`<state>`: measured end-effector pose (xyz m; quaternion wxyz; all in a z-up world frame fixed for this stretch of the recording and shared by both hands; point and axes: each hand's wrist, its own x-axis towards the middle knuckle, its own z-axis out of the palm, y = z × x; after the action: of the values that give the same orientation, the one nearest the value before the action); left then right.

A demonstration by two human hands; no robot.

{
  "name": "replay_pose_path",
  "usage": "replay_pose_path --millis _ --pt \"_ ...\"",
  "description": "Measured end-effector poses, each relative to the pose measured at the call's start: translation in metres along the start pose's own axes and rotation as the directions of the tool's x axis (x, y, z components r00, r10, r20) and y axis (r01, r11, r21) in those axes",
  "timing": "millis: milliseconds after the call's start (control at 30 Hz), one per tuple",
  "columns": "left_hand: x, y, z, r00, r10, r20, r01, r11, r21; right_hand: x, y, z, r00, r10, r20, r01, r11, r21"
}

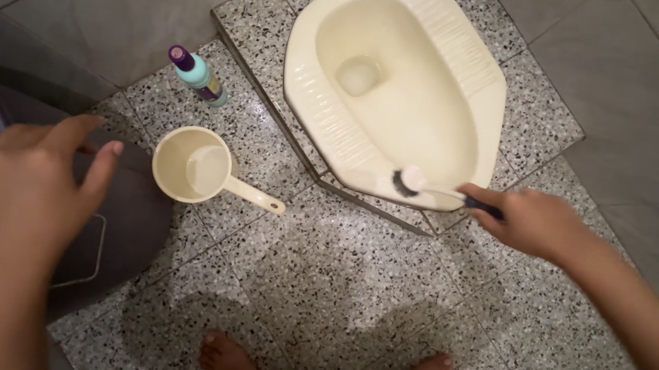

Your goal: Cleaning a squat toilet using a brush and cleaning solution.

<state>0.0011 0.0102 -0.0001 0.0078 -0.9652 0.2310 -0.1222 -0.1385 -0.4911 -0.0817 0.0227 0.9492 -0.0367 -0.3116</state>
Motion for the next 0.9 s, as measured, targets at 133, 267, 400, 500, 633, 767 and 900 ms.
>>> replay_pose_path --millis 133,267,400,500,633,767,900 --pt "0.004 0.009 -0.005 1.000 -0.018 0.017 0.018 1.000 0.014 -0.008 0.005 -0.008 0.973 0.132 0.188 -0.131 0.991 -0.016" --pt "0.002 0.007 -0.003 1.000 -0.021 -0.005 0.021 0.999 0.035 0.030 -0.014 0.003 1.000 0.016 0.019 -0.016 1.000 0.009" --pt "-0.003 -0.004 0.006 1.000 -0.027 -0.002 0.027 1.000 -0.004 0.025 -0.019 0.003 0.996 -0.048 -0.074 0.054 0.995 0.078" --pt "-0.005 -0.005 0.007 1.000 -0.024 0.007 0.024 1.000 -0.005 0.003 -0.004 0.002 0.999 0.004 0.045 -0.006 0.999 0.053" --pt "0.005 0.009 -0.005 0.999 -0.038 0.019 0.038 0.999 0.011 -0.008 0.000 -0.005 0.978 0.094 0.189 -0.083 0.994 -0.065" --pt "0.008 0.014 -0.012 0.996 -0.089 0.015 0.090 0.996 -0.024 0.031 -0.026 -0.005 1.000 0.015 0.011 -0.015 1.000 -0.022" --pt "0.003 0.008 -0.008 0.997 -0.069 -0.023 0.067 0.992 -0.106 0.029 -0.032 -0.002 0.994 -0.016 -0.110 0.024 0.997 0.070"
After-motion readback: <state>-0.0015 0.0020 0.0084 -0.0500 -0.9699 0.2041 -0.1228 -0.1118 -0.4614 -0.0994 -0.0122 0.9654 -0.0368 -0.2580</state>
